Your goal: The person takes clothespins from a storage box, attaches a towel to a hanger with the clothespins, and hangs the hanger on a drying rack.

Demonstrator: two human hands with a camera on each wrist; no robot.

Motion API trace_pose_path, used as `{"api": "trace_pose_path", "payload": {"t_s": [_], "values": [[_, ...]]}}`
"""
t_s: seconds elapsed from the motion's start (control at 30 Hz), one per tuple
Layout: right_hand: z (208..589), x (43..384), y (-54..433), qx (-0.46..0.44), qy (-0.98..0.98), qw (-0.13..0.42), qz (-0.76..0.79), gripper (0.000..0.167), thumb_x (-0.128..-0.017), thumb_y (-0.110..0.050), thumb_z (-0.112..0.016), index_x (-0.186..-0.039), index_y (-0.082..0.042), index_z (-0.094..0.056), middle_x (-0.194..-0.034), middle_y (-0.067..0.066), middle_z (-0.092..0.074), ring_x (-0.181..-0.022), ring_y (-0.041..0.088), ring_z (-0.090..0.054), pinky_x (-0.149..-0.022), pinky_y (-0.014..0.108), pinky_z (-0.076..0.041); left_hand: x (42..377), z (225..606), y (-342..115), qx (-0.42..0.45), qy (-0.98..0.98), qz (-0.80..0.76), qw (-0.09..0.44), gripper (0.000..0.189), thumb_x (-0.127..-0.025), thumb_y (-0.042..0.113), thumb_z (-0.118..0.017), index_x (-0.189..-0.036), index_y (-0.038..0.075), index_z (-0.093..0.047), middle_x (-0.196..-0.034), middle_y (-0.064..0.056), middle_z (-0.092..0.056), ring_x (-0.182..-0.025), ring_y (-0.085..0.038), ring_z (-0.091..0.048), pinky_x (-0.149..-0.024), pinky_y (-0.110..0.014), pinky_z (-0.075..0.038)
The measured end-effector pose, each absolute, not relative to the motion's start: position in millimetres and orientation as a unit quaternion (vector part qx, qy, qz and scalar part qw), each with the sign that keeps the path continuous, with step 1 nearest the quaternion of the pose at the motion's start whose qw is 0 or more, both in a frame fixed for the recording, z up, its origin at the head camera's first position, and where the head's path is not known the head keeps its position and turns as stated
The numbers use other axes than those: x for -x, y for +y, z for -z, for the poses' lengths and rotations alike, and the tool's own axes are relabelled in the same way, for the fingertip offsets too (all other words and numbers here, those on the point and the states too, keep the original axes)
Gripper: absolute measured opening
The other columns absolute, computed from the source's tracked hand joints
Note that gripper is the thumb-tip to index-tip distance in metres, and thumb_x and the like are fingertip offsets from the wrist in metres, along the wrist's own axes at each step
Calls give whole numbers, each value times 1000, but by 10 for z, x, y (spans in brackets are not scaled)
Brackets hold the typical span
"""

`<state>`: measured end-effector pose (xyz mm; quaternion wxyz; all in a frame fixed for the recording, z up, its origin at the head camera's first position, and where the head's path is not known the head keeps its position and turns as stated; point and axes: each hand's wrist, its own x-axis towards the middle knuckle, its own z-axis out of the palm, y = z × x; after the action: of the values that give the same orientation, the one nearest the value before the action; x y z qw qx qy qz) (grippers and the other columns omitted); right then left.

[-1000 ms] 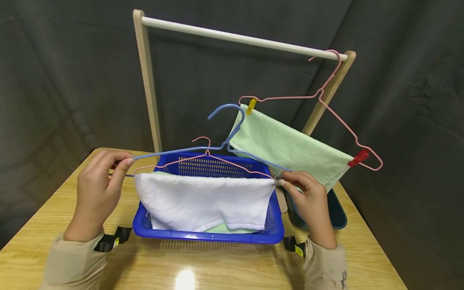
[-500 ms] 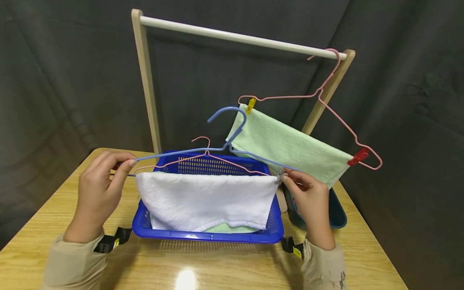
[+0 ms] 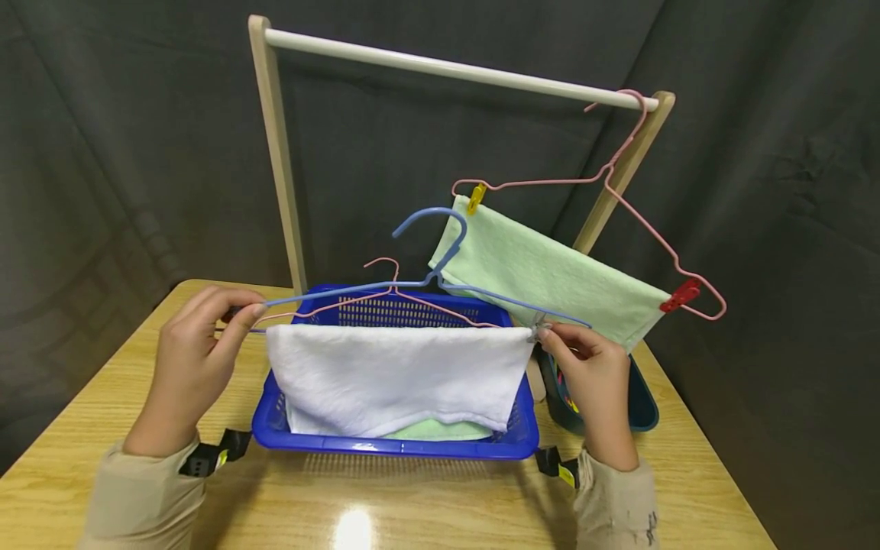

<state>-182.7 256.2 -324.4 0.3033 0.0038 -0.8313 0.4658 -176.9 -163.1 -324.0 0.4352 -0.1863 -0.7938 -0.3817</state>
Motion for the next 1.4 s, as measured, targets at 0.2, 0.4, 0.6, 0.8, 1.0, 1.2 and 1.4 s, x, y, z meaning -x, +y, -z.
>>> {"api": "trace_pose_path", "payload": {"t_s": [0.2, 0.4, 0.6, 0.8, 1.0, 1.2, 1.4], "values": [[3237, 1824, 2563, -10, -829, 306, -467, 14, -89, -11, -80, -95, 2, -79, -95, 19, -75, -76, -9, -65, -65, 12, -52, 1766, 3237, -1657, 192, -797, 384, 424, 11, -88, -9, -71, -97, -4, -73, -89, -9, -64, -83, 1, -46, -74, -11, -36], [3239, 1825, 2569, -27, -831, 310, -461, 13, -91, -10, -78, -93, 2, -78, -86, 17, -75, -71, -7, -66, -67, 11, -51, 1730, 3211, -1676, 202, -805, 375, 413, 13, -88, -6, -72, -100, -1, -74, -89, -6, -65, -80, 1, -46, -69, -12, -34], [3236, 1819, 2591, -33, -830, 310, -462, 14, -92, -9, -76, -95, 4, -77, -88, 19, -74, -70, -7, -65, -68, 11, -52, 1696, 3174, -1695, 219, -821, 360, 386, 19, -89, -10, -70, -104, 0, -74, -95, -6, -69, -82, 2, -46, -69, -14, -35], [3229, 1823, 2618, -27, -818, 319, -477, 14, -95, -7, -72, -92, 6, -76, -83, 15, -74, -70, -2, -68, -69, 14, -54, 1690, 3160, -1728, 257, -824, 353, 361, 26, -89, -16, -65, -107, 1, -73, -99, -4, -68, -88, 4, -52, -72, -11, -39], [3209, 1826, 2637, -40, -807, 320, -494, 14, -95, -5, -71, -92, 8, -75, -79, -1, -73, -71, 1, -69, -70, 16, -56, 1690, 3159, -1713, 235, -828, 353, 366, 21, -91, -13, -66, -105, 1, -73, -95, -7, -69, -86, 7, -52, -75, -11, -40], [3179, 1809, 2690, -57, -805, 309, -504, 13, -96, -3, -69, -94, 8, -75, -79, -14, -69, -73, 1, -68, -71, 14, -55, 1698, 3165, -1703, 201, -832, 364, 369, 17, -93, -8, -66, -105, 1, -74, -89, -9, -67, -82, 10, -51, -71, -11, -40], [3162, 1805, 2845, -58, -816, 306, -487, 12, -95, -2, -69, -93, 8, -75, -76, -12, -70, -70, 3, -67, -68, 14, -54, 1711, 3171, -1696, 191, -830, 369, 372, 15, -94, -7, -67, -105, 0, -74, -89, -13, -67, -82, 11, -51, -69, -11, -39]]}}
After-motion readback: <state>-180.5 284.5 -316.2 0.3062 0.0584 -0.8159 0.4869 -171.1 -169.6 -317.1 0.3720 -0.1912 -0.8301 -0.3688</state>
